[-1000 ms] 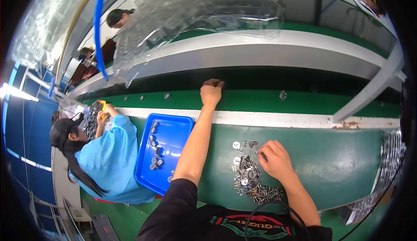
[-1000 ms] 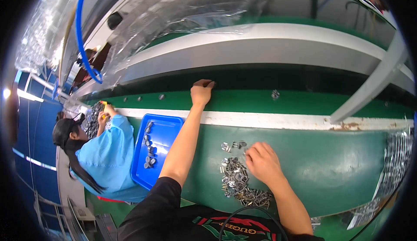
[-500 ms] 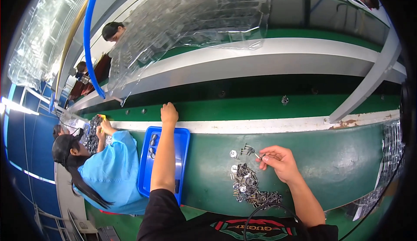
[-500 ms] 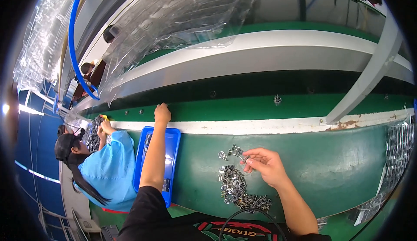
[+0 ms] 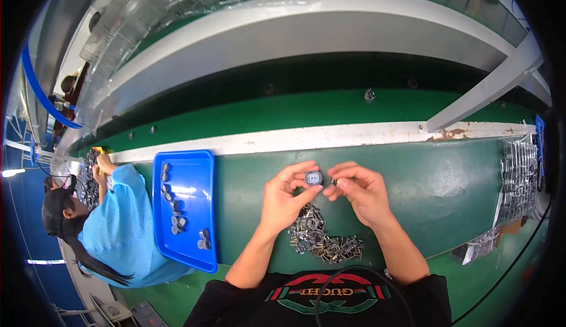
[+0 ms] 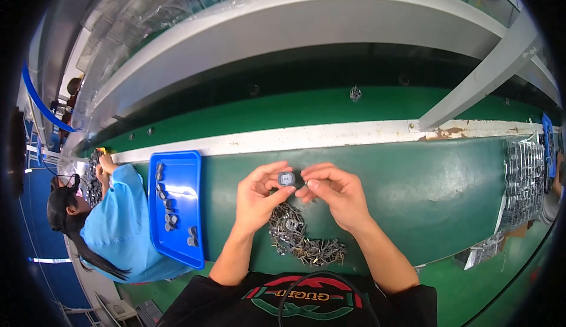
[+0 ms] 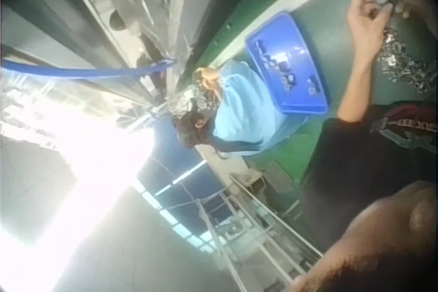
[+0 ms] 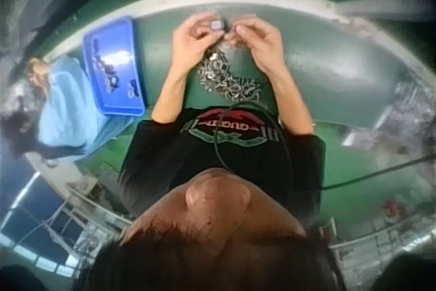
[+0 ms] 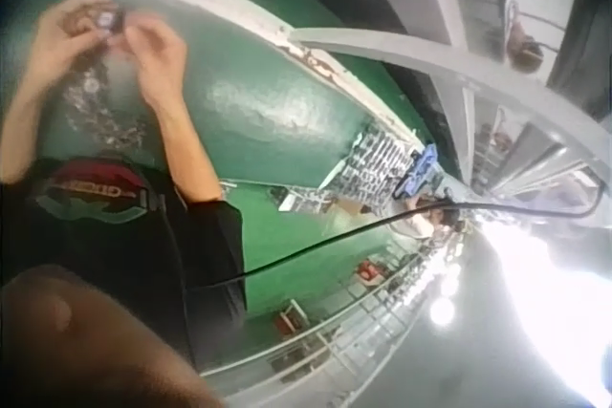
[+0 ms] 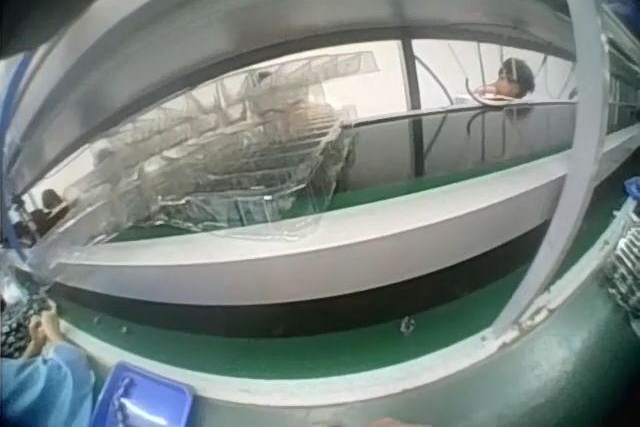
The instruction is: The person assembles small mechanical components by hand, placing metal clips onto plastic bases on a conveyor belt, taking the components from a blue tray.
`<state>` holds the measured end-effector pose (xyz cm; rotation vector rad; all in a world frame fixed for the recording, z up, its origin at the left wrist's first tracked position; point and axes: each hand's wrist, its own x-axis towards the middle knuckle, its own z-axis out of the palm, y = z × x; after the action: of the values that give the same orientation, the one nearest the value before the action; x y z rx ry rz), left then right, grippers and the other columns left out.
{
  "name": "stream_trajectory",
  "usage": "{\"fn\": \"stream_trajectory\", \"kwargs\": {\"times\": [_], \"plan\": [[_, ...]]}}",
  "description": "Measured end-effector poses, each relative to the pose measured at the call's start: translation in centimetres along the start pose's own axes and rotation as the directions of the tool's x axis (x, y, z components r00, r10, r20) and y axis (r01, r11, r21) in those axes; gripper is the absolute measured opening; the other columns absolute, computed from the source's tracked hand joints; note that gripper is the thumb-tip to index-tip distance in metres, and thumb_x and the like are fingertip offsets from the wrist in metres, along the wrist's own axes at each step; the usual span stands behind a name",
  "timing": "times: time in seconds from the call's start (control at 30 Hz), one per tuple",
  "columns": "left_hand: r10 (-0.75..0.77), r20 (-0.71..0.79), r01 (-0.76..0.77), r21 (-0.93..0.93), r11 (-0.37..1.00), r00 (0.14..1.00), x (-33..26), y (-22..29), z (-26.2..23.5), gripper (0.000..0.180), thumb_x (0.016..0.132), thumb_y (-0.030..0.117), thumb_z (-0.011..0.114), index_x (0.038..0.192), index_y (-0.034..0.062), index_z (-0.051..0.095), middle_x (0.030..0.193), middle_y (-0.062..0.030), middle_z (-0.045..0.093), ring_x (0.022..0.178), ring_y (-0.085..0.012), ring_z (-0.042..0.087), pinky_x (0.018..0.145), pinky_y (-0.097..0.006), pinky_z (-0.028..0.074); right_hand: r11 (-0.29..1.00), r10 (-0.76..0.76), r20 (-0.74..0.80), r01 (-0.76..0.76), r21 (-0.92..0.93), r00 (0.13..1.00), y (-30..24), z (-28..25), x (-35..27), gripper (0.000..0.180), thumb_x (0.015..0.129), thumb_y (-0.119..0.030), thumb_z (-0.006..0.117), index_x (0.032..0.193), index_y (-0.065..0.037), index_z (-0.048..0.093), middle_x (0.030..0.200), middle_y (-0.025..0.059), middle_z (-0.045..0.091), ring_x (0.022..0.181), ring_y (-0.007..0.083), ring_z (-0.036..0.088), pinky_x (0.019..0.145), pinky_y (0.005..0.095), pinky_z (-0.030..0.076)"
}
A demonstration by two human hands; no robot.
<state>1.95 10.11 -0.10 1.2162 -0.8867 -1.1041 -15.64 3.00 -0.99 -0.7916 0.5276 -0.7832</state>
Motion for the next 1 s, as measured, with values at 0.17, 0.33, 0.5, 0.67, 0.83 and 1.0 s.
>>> {"fn": "stream_trajectory", "kwargs": {"times": [0.17,0.33,0.5,0.67,0.83,1.0], "plan": [[0.041,0.067,-0.038,-0.042,0.998,0.997,-0.5,-2.7,-0.3,0.043,0.077,-0.017,0.071,0.118,-0.0044,0.065,0.121,-0.0113,0.057,0.100,-0.0139,0.063,0.082,-0.024,0.055,0.993,0.014,0.008,-0.013,-0.113,1.000,-0.5,-1.1,-0.3,0.013,0.096,-0.004,0.062,0.107,0.002,0.066,0.109,0.0144,0.069,0.086,0.0199,0.070,0.072,0.0289,0.057],[0.034,0.059,-0.030,-0.070,0.997,0.998,-1.2,-2.3,0.3,0.042,0.076,-0.018,0.072,0.115,-0.0042,0.065,0.119,-0.0096,0.055,0.100,-0.0133,0.063,0.079,-0.023,0.055,0.996,-0.054,-0.024,0.052,-0.073,0.998,-0.3,-0.4,-0.7,0.022,0.086,0.009,0.068,0.106,0.002,0.064,0.100,0.0140,0.067,0.084,0.0162,0.068,0.072,0.0265,0.056],[0.056,0.057,-0.052,-0.078,0.996,0.997,-1.6,-2.0,0.5,0.041,0.078,-0.015,0.072,0.117,-0.0028,0.065,0.115,-0.0089,0.060,0.094,-0.0111,0.065,0.076,-0.023,0.055,0.904,-0.287,0.025,0.280,-0.325,0.958,0.7,-0.2,-1.2,0.030,0.082,0.017,0.066,0.108,0.004,0.062,0.099,0.0140,0.068,0.086,0.0159,0.066,0.073,0.0252,0.054],[-0.050,0.066,0.054,-0.063,0.997,0.997,-1.7,-1.8,0.5,0.043,0.080,-0.016,0.070,0.121,-0.0035,0.062,0.101,-0.0072,0.069,0.084,-0.0092,0.067,0.073,-0.022,0.056,0.727,-0.498,0.102,0.479,-0.492,0.861,1.1,-0.3,-1.2,0.031,0.081,0.017,0.063,0.110,0.007,0.065,0.099,0.0150,0.069,0.082,0.0143,0.067,0.062,0.0225,0.049],[-0.041,0.072,0.042,-0.009,0.999,0.997,-1.8,-1.6,0.6,0.043,0.081,-0.009,0.073,0.122,0.0002,0.064,0.095,-0.0046,0.066,0.078,-0.0075,0.067,0.068,-0.021,0.055,0.564,-0.552,0.162,0.509,-0.650,0.818,0.3,0.9,-1.5,0.028,0.083,0.016,0.060,0.108,0.007,0.068,0.098,0.0158,0.069,0.076,0.0166,0.065,0.060,0.0258,0.051],[-0.052,0.119,0.047,0.046,0.998,0.991,-1.9,-2.0,0.6,0.044,0.080,-0.008,0.074,0.123,-0.0003,0.064,0.095,-0.0054,0.067,0.077,-0.0076,0.068,0.069,-0.021,0.055,0.524,-0.516,0.191,0.484,-0.701,0.835,0.1,0.8,-1.2,0.021,0.080,0.012,0.069,0.099,0.005,0.072,0.099,0.0143,0.070,0.078,0.0187,0.066,0.065,0.0289,0.054]]}}
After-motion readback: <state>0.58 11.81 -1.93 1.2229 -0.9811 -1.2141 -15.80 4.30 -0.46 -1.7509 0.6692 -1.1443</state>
